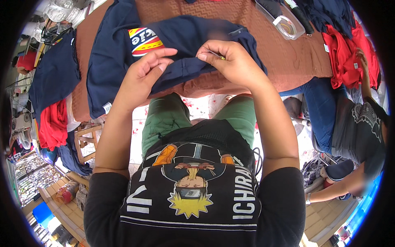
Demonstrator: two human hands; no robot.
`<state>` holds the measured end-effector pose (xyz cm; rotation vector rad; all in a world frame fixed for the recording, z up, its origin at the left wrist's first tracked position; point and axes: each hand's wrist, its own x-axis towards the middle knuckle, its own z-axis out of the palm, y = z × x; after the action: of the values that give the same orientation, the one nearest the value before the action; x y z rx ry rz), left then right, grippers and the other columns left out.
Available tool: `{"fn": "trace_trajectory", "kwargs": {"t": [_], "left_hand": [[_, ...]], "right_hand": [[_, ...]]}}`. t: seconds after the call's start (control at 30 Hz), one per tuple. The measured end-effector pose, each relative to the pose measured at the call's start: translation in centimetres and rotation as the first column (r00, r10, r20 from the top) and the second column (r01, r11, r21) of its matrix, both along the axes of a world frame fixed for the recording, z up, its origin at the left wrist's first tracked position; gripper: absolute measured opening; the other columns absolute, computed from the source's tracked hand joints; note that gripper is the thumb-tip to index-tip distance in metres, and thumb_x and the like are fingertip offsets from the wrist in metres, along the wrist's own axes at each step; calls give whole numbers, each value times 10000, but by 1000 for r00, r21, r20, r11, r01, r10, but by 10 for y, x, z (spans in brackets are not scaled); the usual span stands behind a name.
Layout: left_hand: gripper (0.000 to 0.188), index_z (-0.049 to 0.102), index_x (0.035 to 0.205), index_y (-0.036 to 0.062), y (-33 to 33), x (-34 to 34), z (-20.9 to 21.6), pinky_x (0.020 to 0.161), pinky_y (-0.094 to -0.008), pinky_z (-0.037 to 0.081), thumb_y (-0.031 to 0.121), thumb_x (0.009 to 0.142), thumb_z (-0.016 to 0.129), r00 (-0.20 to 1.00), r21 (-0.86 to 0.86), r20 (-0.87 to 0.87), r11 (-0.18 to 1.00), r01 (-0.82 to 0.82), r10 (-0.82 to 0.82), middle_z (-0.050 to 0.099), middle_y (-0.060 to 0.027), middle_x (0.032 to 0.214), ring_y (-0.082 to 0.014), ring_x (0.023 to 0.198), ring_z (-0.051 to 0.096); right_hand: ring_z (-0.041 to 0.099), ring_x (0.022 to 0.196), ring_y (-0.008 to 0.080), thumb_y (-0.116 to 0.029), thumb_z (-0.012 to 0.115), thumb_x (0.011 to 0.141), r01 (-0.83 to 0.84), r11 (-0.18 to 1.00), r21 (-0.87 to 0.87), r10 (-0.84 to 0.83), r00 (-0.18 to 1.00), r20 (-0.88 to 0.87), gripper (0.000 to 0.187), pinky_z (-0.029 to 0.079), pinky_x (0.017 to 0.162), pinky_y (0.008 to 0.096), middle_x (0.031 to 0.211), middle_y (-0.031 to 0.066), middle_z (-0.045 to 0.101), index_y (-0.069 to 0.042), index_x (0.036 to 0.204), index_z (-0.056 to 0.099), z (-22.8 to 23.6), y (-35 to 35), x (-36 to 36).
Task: The person trims loose threads from several navy blue t-shirts using a pair of snips at a workspace table.
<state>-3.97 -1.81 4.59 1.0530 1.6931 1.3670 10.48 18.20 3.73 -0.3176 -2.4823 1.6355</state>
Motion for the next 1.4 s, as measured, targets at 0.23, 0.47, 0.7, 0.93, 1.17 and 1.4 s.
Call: {"fn": "trace_trajectory", "kwargs": {"t": [0.23,0.47,0.7,0.93,1.17,1.4], "left_hand": [[361,551,1289,-45,6,1,9,877,-239,493,86,954,575,946,-65,312,991,114,-88,643,-61,1137,-77,988,597],[425,521,1335,-34,8,11,3,908,-246,492,59,929,607,940,-6,340,1000,-3,5,630,-56,1189,-79,1020,588],[418,565,1317,12,11,22,0,706,-186,482,60,906,630,962,85,271,994,-66,41,657,23,935,-12,792,553],[338,649,1207,6,14,26,10,831,-233,489,106,886,685,990,93,81,988,-125,117,702,-39,1033,-76,920,620],[181,713,1029,1,23,33,22,778,-215,498,75,865,707,956,95,-247,986,-138,157,726,-43,927,-66,836,639],[130,697,935,-18,24,41,29,658,-217,481,101,884,695,936,-52,-315,982,-180,155,715,-28,840,-59,733,616]], "right_hand": [[543,858,73,-104,629,929,80,991,-111,-97,983,-157,121,435,805,228,892,-3,623,-5,993,656,-7,-1,-12],[629,829,188,21,723,773,213,956,201,-113,901,-418,198,492,766,274,915,50,611,-67,949,704,9,-40,-2],[563,629,86,-51,638,900,240,969,-62,-243,874,-421,58,432,536,208,856,34,641,-25,951,631,0,-34,-2],[442,545,0,-140,597,964,201,927,-318,-264,949,-172,105,370,486,176,858,-22,644,-42,993,619,18,-39,9],[576,673,122,-115,641,919,231,966,-118,-253,940,-230,115,459,592,256,868,28,643,-23,983,617,16,-39,10],[648,874,321,-86,678,847,301,898,323,-185,921,-342,184,511,743,358,934,137,641,-13,1001,607,27,-46,10]]}}
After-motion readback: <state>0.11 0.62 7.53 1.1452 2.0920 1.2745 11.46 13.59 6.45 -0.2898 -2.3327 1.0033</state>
